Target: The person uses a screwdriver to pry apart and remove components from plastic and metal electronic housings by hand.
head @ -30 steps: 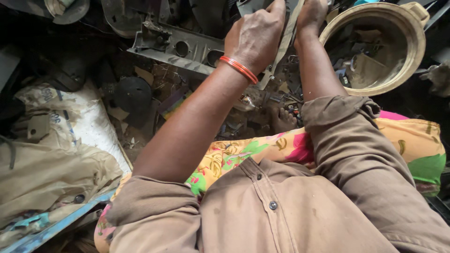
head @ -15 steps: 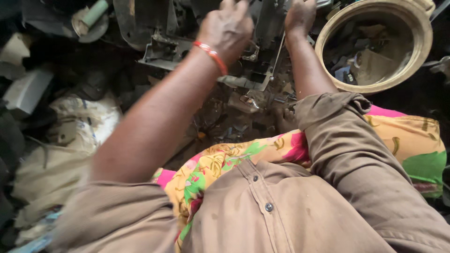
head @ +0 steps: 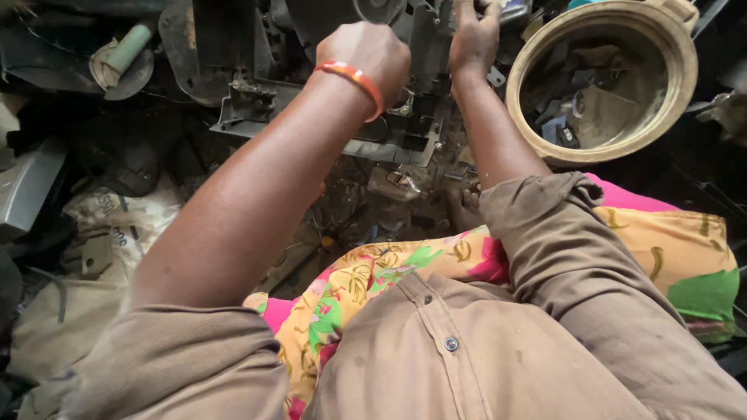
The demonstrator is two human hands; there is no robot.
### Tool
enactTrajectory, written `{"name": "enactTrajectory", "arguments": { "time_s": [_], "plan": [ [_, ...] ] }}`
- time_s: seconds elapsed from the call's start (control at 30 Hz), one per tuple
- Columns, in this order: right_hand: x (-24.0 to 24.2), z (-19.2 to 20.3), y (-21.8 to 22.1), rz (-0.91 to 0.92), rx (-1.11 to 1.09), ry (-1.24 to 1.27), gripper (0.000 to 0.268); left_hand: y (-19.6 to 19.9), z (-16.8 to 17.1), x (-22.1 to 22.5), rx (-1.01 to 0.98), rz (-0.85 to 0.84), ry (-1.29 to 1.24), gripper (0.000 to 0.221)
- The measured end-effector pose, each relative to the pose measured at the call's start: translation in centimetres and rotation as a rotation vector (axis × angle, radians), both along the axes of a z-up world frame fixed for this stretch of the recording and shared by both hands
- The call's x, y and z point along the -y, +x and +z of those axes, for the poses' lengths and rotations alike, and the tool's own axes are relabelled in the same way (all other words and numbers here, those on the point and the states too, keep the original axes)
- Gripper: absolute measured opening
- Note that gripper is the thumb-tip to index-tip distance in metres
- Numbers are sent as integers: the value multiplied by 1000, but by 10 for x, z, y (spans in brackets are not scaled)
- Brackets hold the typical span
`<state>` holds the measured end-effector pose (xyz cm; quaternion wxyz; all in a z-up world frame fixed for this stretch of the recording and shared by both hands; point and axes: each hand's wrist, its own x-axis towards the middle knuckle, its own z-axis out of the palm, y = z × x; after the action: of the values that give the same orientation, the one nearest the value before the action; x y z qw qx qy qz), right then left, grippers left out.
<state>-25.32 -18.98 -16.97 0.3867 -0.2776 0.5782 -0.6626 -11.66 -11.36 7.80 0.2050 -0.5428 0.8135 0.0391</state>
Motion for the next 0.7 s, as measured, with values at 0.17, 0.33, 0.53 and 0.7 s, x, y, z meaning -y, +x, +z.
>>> {"name": "enactTrajectory", "arguments": {
  "time_s": [0.17, 0.33, 0.53, 0.7],
  "plan": [
    [7, -16, -6, -25, -79, 29, 44, -14, 7, 3, -104, 373, 28, 22],
    [18, -48, -28, -99, -408, -37, 53, -17, 10, 4, -114, 452, 40, 23],
    [-20, -5, -47, -108, -1006, -135, 59, -19, -36, 21, -103, 392, -44, 24],
    [-24, 98, -45, 719, -1239, -400, 56, 0, -70, 35, -534, 84, -564, 15]
  ]
}}
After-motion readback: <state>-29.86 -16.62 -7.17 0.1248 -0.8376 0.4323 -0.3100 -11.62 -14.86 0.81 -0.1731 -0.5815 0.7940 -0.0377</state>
